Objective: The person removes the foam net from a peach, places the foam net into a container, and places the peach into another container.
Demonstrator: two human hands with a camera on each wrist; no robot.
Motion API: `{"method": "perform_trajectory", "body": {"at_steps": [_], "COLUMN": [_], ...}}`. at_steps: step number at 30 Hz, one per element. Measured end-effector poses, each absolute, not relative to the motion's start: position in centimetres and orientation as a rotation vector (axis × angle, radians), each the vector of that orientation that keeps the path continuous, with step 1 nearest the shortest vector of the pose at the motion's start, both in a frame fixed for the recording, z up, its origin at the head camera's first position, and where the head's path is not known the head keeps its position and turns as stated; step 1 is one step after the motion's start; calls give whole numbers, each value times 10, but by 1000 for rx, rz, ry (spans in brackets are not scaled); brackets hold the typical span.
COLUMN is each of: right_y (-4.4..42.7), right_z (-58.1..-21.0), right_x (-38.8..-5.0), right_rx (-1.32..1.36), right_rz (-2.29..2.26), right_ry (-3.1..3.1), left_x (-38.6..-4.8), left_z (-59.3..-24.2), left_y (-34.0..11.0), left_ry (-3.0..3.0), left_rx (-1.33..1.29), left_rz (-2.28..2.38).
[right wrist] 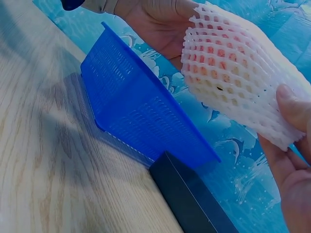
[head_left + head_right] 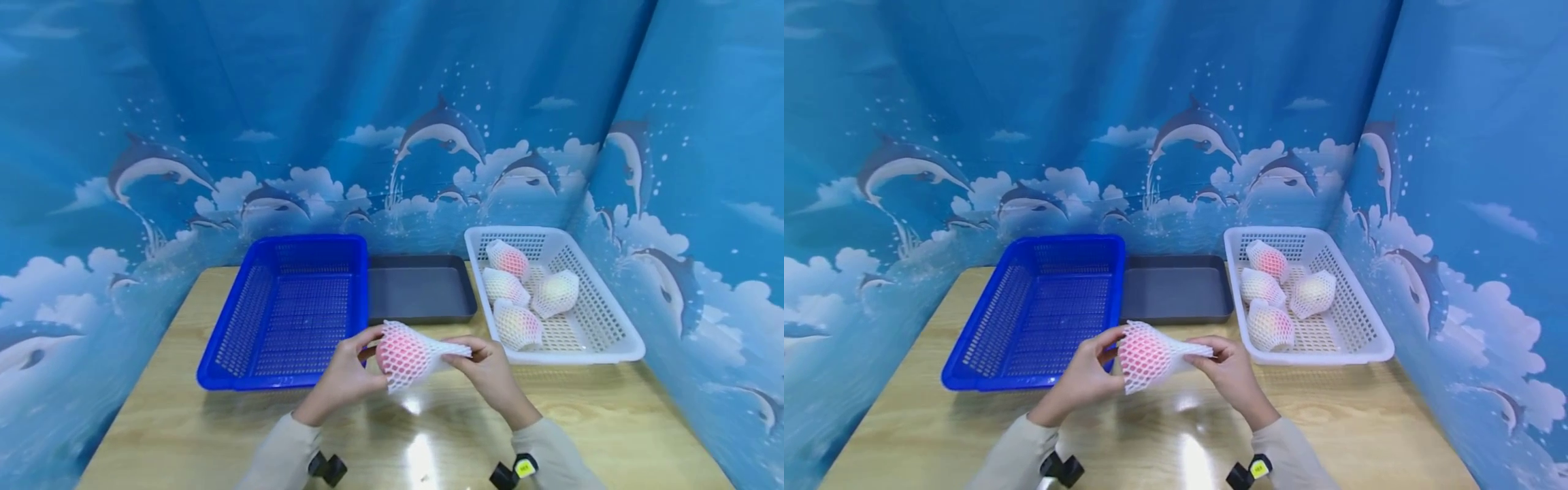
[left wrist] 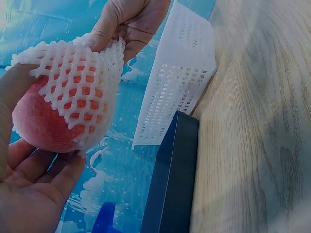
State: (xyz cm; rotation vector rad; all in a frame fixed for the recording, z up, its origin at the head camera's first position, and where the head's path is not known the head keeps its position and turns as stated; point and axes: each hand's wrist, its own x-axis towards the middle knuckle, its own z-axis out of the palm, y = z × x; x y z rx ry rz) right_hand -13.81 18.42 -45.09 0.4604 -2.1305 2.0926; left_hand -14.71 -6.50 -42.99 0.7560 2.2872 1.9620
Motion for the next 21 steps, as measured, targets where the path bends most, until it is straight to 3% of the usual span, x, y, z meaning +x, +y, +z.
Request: {"method": "perform_trajectory", "body": {"at_steps": [21], "right_y": [185], "right_z": [-449], "right_x": [-142], "right_rx": [374], "right_rz": [2026], "right_ry": [-2156], "left_x": [-147], "left_z": [-429], "left_y": [-84], "left_ry": [2267], "left_rx": [620], "left_rz": [2052]}}
